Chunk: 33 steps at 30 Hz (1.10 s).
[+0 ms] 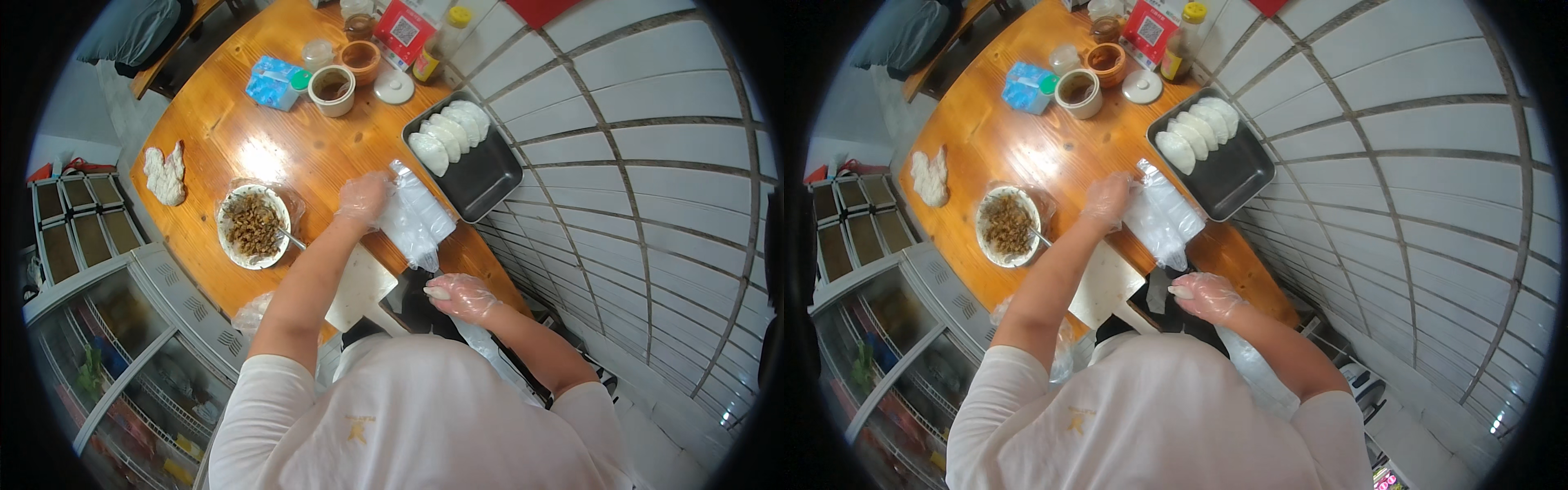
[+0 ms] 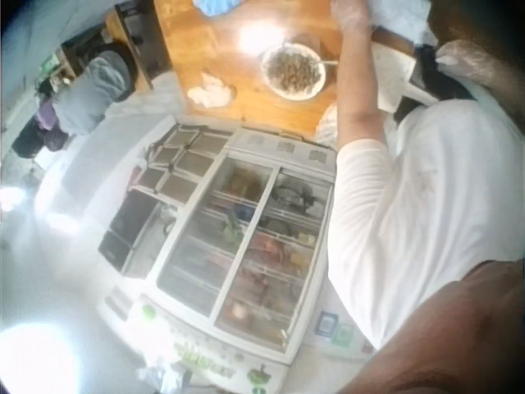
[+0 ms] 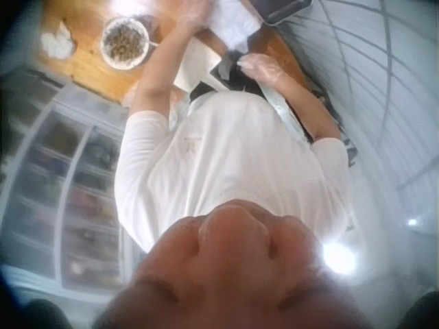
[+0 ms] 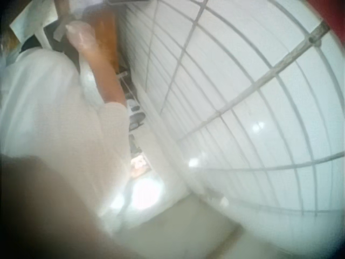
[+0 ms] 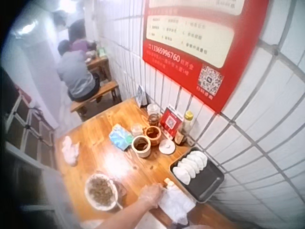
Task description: The person repeatedly scoops filling onto dough rounds, folds and seals them into dumplings, and places them on a tray. The person also flattens dough pieces on a cutting board and handles a plastic bag of dough. The process continues throughout the clip.
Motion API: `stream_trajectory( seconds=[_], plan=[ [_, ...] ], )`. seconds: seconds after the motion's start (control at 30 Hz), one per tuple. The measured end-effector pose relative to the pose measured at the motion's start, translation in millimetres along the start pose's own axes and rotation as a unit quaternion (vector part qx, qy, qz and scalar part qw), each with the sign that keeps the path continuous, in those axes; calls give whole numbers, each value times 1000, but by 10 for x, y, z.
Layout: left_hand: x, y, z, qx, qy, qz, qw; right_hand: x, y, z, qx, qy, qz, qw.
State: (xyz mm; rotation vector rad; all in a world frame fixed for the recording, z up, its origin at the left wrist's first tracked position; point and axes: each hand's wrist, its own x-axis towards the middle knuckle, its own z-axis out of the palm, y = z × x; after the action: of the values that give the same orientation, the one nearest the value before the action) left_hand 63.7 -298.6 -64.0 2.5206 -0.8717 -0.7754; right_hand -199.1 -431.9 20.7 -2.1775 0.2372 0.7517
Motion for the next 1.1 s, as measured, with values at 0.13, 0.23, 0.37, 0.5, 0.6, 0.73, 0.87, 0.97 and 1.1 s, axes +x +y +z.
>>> stream_trajectory(
  seconds=[0.13,0.23,0.37,0.5,0.6,0.73,0.87,0.97,1.1],
  plan=[
    [-6,-18,74,-8,6,-7,1000,-148,-161,-319,217,45,105,969],
    [-60,-2,115,2,65,14,998,213,-157,-335,186,140,122,965],
    [-117,62,124,31,41,-16,999,793,-9,-113,35,110,188,975],
    [-141,123,118,53,57,-23,997,583,190,-43,71,8,177,982],
    [-155,135,126,38,67,-12,997,36,312,-89,132,-26,190,972],
    [-124,147,131,31,73,-14,997,-210,342,-76,186,49,170,967],
    [-73,171,118,99,49,-35,993,499,174,-66,163,125,155,966],
    [-71,163,107,109,49,-15,993,901,103,-149,114,13,184,976],
    [-94,115,99,98,47,-1,994,566,161,-96,108,-53,173,977]
  ],
)
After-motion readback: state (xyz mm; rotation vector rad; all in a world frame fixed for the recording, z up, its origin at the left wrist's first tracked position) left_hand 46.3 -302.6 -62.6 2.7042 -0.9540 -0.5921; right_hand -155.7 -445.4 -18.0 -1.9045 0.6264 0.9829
